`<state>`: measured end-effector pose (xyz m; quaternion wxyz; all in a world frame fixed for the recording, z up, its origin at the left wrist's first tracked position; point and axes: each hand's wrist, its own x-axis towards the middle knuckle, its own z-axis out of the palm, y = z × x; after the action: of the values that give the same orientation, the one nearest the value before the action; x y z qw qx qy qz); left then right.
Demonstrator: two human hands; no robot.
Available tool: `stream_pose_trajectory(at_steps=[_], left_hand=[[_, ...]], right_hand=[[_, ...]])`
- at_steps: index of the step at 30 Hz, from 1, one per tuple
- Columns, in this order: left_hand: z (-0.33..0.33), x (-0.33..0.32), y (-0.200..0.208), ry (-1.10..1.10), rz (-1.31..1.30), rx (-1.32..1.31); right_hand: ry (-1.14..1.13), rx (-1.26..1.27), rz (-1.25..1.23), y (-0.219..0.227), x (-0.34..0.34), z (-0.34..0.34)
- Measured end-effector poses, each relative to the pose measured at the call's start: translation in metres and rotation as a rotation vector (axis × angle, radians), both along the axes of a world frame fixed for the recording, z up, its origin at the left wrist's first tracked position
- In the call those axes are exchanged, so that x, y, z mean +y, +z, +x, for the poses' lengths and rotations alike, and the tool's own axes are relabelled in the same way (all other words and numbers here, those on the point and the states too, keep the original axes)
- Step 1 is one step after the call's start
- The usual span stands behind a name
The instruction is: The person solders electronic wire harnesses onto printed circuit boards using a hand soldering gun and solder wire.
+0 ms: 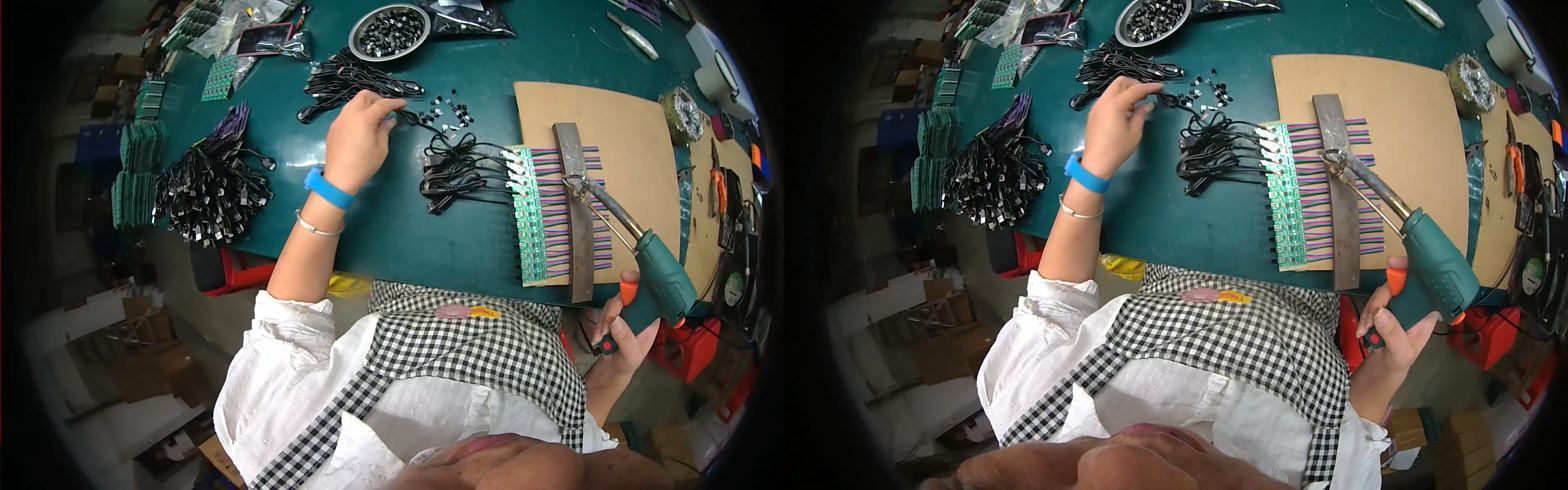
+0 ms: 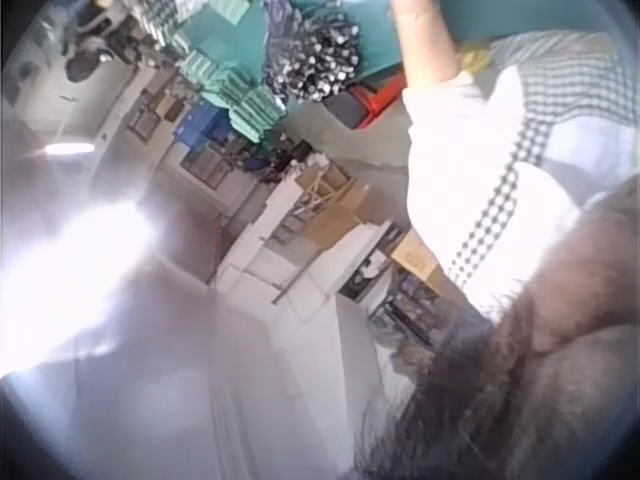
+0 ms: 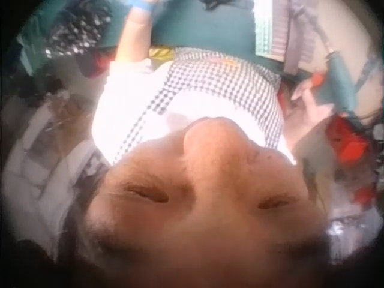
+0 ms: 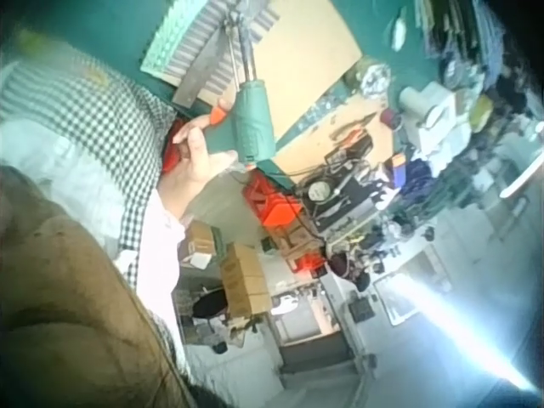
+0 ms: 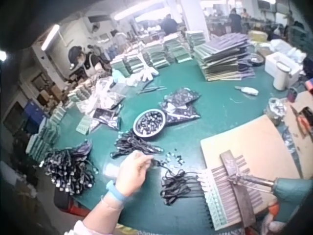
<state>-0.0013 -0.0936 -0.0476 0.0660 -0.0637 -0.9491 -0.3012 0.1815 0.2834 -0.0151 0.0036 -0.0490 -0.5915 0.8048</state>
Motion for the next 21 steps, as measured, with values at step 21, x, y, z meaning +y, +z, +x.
stream_pose_trajectory(at_steps=[21], left_hand=[[-0.004,0.005,-0.023,-0.049,0.229,0.201]], right_hand=[[-0.036,0.018,-0.036,0.005,-0.013,-0.006]])
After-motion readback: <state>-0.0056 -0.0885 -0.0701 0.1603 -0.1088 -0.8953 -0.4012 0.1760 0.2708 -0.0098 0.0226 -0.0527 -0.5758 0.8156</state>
